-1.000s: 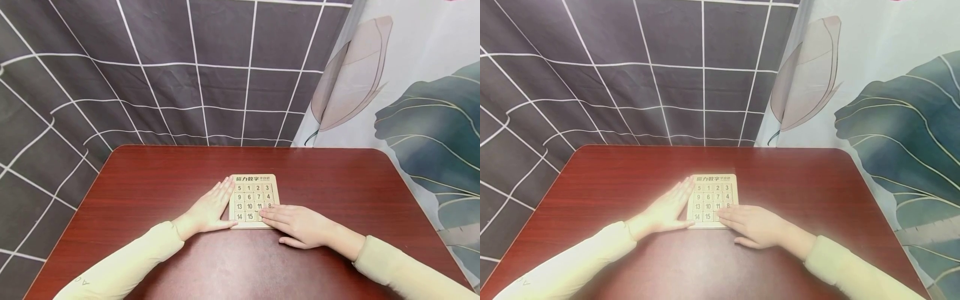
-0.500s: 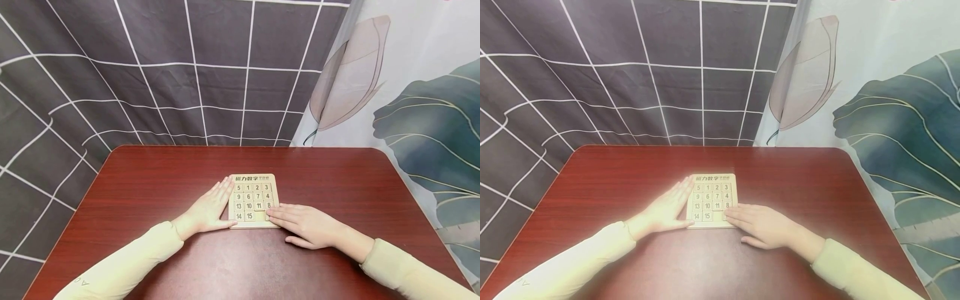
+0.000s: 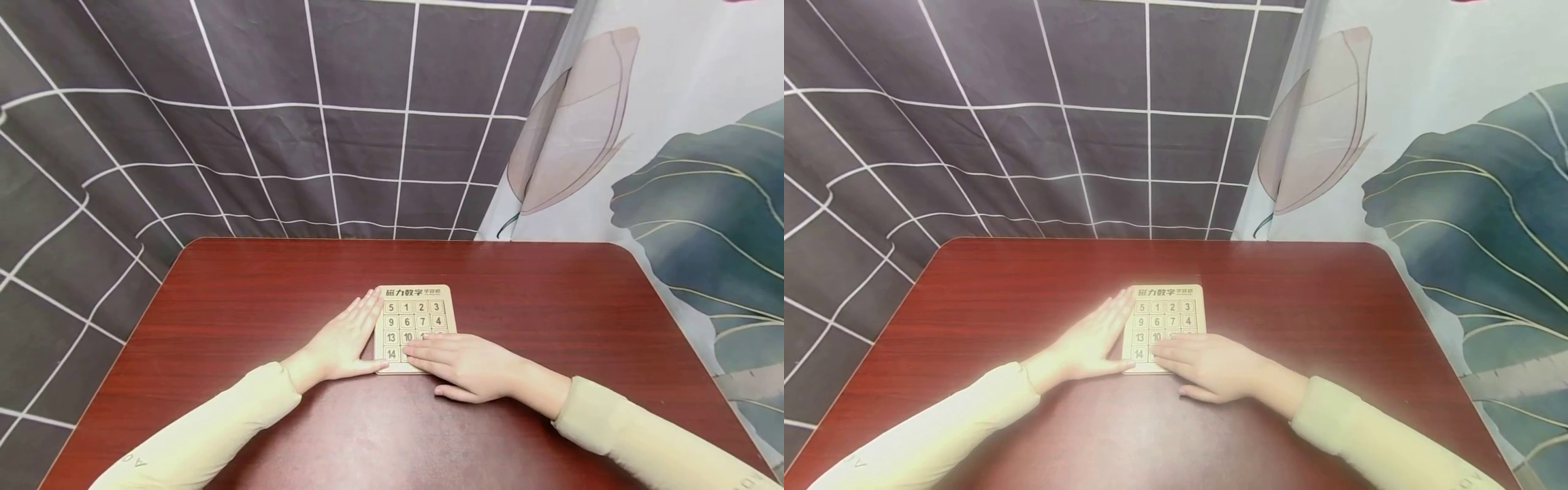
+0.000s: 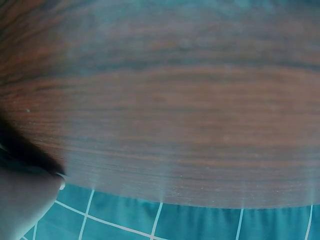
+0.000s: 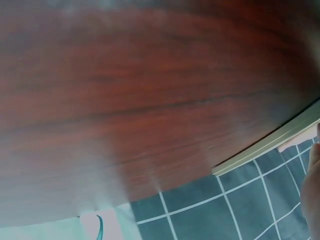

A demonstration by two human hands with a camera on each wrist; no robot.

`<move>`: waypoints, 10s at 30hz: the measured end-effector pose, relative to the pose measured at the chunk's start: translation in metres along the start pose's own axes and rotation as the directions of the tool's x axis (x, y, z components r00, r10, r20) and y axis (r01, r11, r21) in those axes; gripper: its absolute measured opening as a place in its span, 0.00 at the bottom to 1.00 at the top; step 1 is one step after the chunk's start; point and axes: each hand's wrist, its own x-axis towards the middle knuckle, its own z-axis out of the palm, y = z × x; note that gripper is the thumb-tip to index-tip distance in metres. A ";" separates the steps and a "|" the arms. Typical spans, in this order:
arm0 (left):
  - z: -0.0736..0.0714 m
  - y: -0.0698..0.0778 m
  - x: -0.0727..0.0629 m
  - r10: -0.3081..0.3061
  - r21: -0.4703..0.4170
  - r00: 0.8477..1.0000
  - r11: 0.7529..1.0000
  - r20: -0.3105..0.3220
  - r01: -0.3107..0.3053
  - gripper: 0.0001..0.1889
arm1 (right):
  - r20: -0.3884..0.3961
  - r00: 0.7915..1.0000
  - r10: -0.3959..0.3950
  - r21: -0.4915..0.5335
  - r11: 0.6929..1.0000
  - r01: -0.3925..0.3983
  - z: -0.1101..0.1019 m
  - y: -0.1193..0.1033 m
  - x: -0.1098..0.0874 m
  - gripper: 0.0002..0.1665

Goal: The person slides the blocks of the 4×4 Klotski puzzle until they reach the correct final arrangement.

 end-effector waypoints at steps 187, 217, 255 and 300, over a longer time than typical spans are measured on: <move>0.001 0.000 0.002 -0.029 0.000 0.999 1.000 0.027 0.029 0.60 | 0.064 0.955 0.289 0.040 0.956 -0.292 0.001 0.057 0.003 0.36; 0.005 -0.001 0.001 -0.018 0.002 1.000 1.000 -0.002 0.018 0.60 | 0.079 0.939 0.335 0.027 0.941 -0.338 -0.004 0.055 -0.017 0.36; 0.003 -0.001 0.001 -0.016 0.007 1.000 1.000 0.012 0.015 0.60 | 0.059 0.955 0.291 0.033 0.956 -0.293 -0.004 0.046 -0.019 0.38; 0.002 0.001 0.001 -0.018 0.001 1.000 1.000 0.015 0.018 0.60 | -0.028 0.986 0.167 0.014 0.986 -0.167 -0.009 0.019 -0.043 0.32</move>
